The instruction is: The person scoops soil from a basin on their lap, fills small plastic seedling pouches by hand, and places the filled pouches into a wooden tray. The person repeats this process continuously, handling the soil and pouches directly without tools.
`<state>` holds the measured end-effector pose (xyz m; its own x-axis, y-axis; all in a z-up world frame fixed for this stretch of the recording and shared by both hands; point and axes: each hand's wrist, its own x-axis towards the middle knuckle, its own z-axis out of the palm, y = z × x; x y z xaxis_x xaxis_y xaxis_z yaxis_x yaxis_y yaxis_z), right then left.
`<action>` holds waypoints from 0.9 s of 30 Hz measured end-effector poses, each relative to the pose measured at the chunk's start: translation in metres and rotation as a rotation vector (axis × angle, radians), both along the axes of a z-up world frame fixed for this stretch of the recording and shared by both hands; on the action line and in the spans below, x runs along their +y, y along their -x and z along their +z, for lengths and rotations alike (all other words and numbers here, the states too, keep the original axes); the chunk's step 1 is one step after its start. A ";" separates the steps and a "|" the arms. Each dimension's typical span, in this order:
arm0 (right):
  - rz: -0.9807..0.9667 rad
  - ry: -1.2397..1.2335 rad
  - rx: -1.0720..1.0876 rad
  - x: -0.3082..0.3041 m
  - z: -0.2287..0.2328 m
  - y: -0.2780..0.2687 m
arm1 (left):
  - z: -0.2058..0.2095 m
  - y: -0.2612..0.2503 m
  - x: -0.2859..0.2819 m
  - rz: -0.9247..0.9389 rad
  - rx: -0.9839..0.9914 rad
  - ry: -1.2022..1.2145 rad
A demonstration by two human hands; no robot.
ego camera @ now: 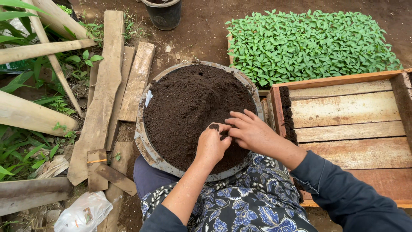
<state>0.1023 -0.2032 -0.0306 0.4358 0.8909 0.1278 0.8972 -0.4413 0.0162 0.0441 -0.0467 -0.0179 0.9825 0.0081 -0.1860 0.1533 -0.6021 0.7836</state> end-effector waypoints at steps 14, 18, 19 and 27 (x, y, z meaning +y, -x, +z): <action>-1.102 -1.277 1.308 0.063 -0.064 -0.023 | 0.002 0.016 0.017 0.156 0.045 0.155; -1.060 -1.637 1.901 0.063 -0.050 -0.027 | 0.003 0.019 0.019 0.119 0.030 0.139; -1.062 -1.635 1.901 0.064 -0.033 -0.025 | -0.003 0.017 0.018 0.119 0.032 0.141; -0.350 -1.425 1.541 0.065 0.007 -0.031 | 0.000 0.007 0.005 0.042 0.140 0.025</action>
